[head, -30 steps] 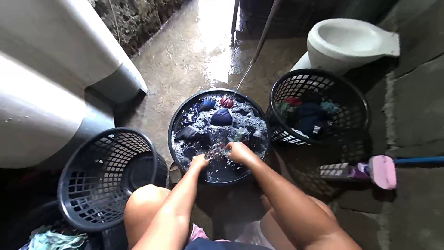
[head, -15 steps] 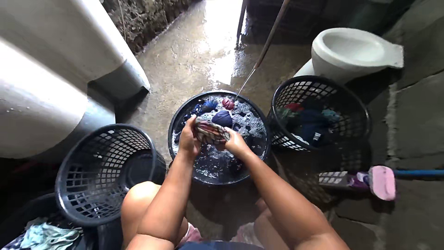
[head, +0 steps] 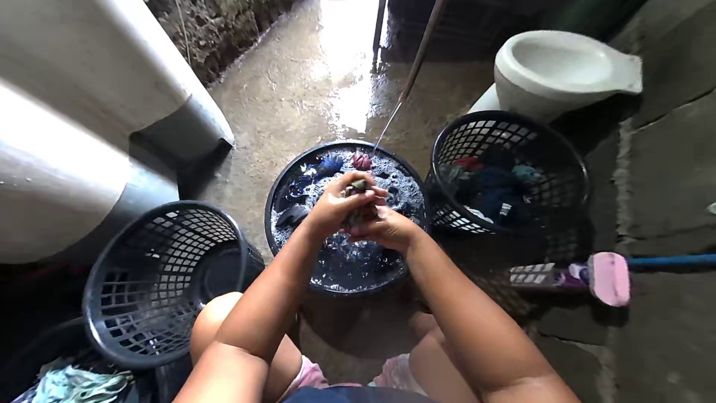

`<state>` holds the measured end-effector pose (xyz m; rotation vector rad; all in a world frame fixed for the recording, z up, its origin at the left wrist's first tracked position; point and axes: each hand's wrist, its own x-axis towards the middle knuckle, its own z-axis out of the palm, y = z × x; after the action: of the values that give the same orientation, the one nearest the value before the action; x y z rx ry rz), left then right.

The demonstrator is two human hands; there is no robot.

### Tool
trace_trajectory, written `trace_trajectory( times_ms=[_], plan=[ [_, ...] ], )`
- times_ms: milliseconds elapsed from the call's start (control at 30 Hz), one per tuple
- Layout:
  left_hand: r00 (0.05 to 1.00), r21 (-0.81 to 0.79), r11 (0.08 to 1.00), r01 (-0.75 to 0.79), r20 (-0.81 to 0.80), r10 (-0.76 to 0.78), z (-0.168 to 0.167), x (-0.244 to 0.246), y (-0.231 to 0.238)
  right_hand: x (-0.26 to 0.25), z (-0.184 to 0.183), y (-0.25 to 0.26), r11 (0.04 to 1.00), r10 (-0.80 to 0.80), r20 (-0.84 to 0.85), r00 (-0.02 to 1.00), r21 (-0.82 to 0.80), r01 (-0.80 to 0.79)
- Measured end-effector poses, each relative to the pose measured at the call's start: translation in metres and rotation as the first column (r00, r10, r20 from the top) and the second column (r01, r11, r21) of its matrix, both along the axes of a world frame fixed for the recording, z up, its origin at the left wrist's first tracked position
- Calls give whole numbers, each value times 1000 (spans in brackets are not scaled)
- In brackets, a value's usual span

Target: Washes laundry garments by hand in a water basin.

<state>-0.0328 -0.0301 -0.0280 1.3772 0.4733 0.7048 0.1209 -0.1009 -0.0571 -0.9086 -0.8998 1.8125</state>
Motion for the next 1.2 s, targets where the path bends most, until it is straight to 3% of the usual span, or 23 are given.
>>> trace_trajectory(
  times_ms=[133,267,367,467,533,633,700,767,833,867,933,1000,1100,1200],
  plan=[
    [987,-2,991,137,-84,-136,17,25,3,2,4,0,999,23,49,999,25,-25],
    [977,-87,994,63,-199,-80,20,44,7,-3,11,3,995,-73,270,960,-41,87],
    [973,-49,999,12,-230,-23,15,53,10,-4,6,5,988,-138,338,931,-14,151],
    [985,-51,994,-99,-148,90,10,64,7,-2,3,3,972,-235,437,868,130,198],
    [984,-72,985,-155,-96,148,8,70,4,-1,5,1,949,-311,562,766,234,213],
    [976,-205,954,-217,-17,218,7,83,3,5,2,1,937,-341,610,715,163,308],
    [966,-313,920,-236,28,257,3,90,7,17,-1,2,908,-359,500,788,-7,418],
    [966,-261,940,-221,71,247,-19,89,17,39,8,1,828,-519,223,825,-109,550],
    [969,-147,958,-246,-63,239,-53,87,22,72,22,-1,695,-717,-195,669,-129,708],
    [952,-110,956,-270,-178,248,-73,87,19,90,27,-3,638,-738,-358,572,-92,765],
    [880,-77,967,-245,-435,188,-116,90,4,115,38,-8,512,-788,-444,428,-85,855],
    [740,-85,981,-175,-668,74,-160,96,-14,123,43,-13,470,-836,-385,391,-135,873],
    [511,-85,994,-62,-858,-41,-203,99,-38,116,38,-14,570,-813,-235,533,-138,810],
    [328,-109,994,-7,-939,-101,-215,84,-53,102,37,-14,641,-767,-154,622,-173,748]
  ],
)
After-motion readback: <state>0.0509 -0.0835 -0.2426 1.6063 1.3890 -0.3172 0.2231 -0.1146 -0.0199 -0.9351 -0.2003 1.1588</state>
